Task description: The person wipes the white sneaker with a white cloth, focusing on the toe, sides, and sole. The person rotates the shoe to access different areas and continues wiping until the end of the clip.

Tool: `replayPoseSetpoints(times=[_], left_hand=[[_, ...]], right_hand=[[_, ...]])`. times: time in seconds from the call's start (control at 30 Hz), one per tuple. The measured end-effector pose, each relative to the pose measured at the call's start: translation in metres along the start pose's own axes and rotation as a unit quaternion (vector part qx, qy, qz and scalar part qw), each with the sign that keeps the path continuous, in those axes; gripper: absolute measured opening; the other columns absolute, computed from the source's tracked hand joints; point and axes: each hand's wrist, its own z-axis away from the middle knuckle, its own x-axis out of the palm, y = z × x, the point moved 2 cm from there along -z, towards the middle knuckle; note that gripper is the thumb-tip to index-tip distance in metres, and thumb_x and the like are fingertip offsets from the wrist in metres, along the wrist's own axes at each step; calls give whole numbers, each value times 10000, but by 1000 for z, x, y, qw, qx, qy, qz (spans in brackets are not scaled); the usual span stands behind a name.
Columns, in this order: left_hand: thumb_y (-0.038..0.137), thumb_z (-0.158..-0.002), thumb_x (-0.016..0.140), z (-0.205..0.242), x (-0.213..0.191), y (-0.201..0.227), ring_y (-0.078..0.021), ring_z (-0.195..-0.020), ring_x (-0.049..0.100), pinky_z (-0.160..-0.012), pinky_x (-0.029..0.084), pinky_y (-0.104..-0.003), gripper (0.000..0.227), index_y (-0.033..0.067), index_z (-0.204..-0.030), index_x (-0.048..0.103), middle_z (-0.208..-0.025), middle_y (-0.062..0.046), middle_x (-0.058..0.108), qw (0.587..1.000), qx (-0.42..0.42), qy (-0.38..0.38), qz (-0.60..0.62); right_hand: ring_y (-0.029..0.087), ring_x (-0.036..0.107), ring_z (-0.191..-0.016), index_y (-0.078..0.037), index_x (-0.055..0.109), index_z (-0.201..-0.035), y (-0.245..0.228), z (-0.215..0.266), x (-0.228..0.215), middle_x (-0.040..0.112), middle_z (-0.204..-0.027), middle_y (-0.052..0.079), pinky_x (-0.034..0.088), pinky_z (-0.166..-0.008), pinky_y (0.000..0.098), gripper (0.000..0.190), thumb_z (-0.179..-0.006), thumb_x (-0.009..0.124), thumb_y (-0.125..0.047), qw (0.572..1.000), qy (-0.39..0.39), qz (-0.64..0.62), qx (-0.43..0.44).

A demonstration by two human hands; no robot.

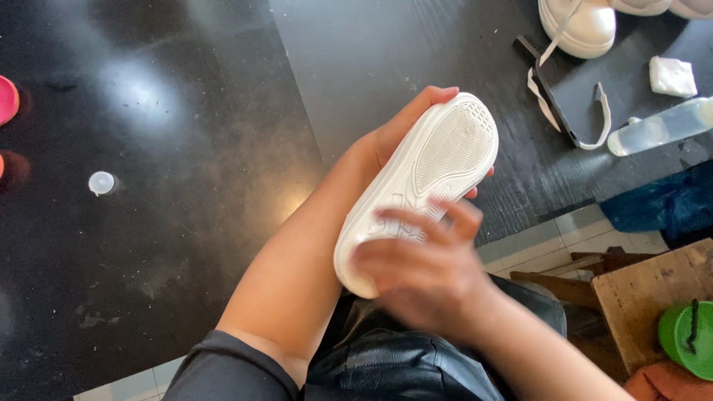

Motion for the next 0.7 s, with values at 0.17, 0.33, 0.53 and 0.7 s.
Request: replayPoseSetpoints(times=[0.17, 0.33, 0.53, 0.7], left_hand=[[591, -681, 676, -10, 14, 7, -251, -693, 592, -697, 469, -401, 634, -1, -895, 599, -783, -152, 637, 999, -29, -17, 5], [604, -673, 675, -12, 8, 5, -227, -653, 577, -668, 460, -366, 626, 4, -836, 602, -737, -135, 629, 998, -50, -21, 27], [620, -664, 673, -18, -1, 21, -198, -604, 558, -633, 450, -324, 621, 11, -765, 605, -681, -114, 620, 997, -66, -34, 33], [622, -671, 714, -30, -16, 34, -230, -771, 645, -743, 512, -324, 724, -7, -1017, 624, -889, -152, 678, 995, -73, -69, 14]], right_hand=[[319, 698, -1137, -174, 744, -949, 34, 9, 1, 748, -1018, -75, 274, -1063, 438, 170, -910, 629, -55, 993, 30, 23, 114], [197, 696, -1106, -279, 653, -924, -16, -6, 4, 727, -1029, -178, 221, -1056, 383, 214, -938, 553, -91, 1000, -8, -14, -9], [306, 636, -1132, -72, 725, -907, 19, -2, -4, 744, -1001, 53, 387, -1085, 410, 95, -963, 666, -23, 985, 18, -121, 123], [283, 632, -1179, -160, 757, -1003, 11, -3, -5, 756, -1038, -29, 153, -1148, 407, 66, -1009, 696, -137, 996, -3, -7, 92]])
